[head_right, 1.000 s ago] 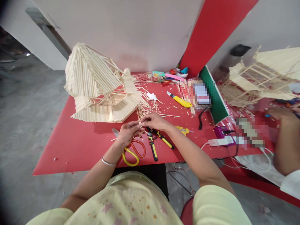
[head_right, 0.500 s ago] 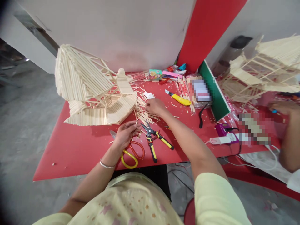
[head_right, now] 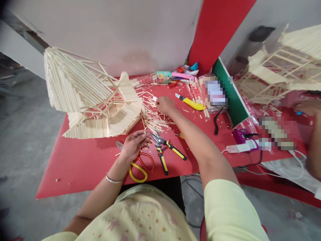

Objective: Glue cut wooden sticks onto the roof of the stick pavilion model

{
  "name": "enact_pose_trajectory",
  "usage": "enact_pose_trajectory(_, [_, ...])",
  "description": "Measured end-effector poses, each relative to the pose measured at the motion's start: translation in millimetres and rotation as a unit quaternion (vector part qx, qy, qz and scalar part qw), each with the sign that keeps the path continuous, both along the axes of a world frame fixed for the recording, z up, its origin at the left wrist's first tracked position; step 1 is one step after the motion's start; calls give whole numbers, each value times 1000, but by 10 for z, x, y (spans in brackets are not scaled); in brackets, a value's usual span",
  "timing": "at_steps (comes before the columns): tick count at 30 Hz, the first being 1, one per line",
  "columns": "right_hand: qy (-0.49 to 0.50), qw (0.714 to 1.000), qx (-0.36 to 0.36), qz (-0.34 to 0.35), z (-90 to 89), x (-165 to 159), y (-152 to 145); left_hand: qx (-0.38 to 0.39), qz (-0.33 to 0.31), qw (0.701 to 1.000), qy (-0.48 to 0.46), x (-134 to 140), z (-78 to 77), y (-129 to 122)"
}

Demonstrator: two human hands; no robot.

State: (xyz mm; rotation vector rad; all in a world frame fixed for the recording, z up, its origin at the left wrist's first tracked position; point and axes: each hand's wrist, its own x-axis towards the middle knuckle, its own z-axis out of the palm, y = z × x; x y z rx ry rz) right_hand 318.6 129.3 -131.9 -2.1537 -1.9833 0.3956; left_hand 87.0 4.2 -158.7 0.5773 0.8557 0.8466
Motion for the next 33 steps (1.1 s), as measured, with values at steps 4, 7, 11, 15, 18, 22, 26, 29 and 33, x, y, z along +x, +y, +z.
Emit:
enact_pose_trajectory(4, [-3, 1000, 11, -3, 50, 24, -8, 0, 1, 1000, 2, -11, -9, 6])
enact_pose_trajectory(7, [-1, 1000, 9, 7, 66, 24, 10, 1, -2, 1000, 3, -17, -16, 10])
enact_pose_trajectory(11, [3, 1000, -9, 25, 45, 21, 33, 0, -3, 1000, 8, -11, -16, 15])
enact_pose_trajectory(15, [8, 997, -40, 58, 47, 42, 15, -1, -5, 1000, 12, 0, -3, 17])
enact_pose_trajectory(18, [9, 995, -57, 78, 77, 82, -21, -5, -2, 1000, 13, 3, 13, 18])
enact_pose_trajectory(22, [-9, 998, -39, 45, 112, 143, -28, -6, 3, 1000, 9, -8, 34, 21])
enact_pose_trajectory(26, [-20, 999, -18, 22, 108, 170, 40, 13, 6, 1000, 12, -23, 35, 25])
enact_pose_trajectory(29, [-18, 999, -13, 24, 63, 165, 99, 24, 5, 1000, 14, -23, 17, 24])
enact_pose_trajectory(33, [-28, 999, -8, 23, -20, 188, 141, 33, 0, 999, 25, -19, 2, 27])
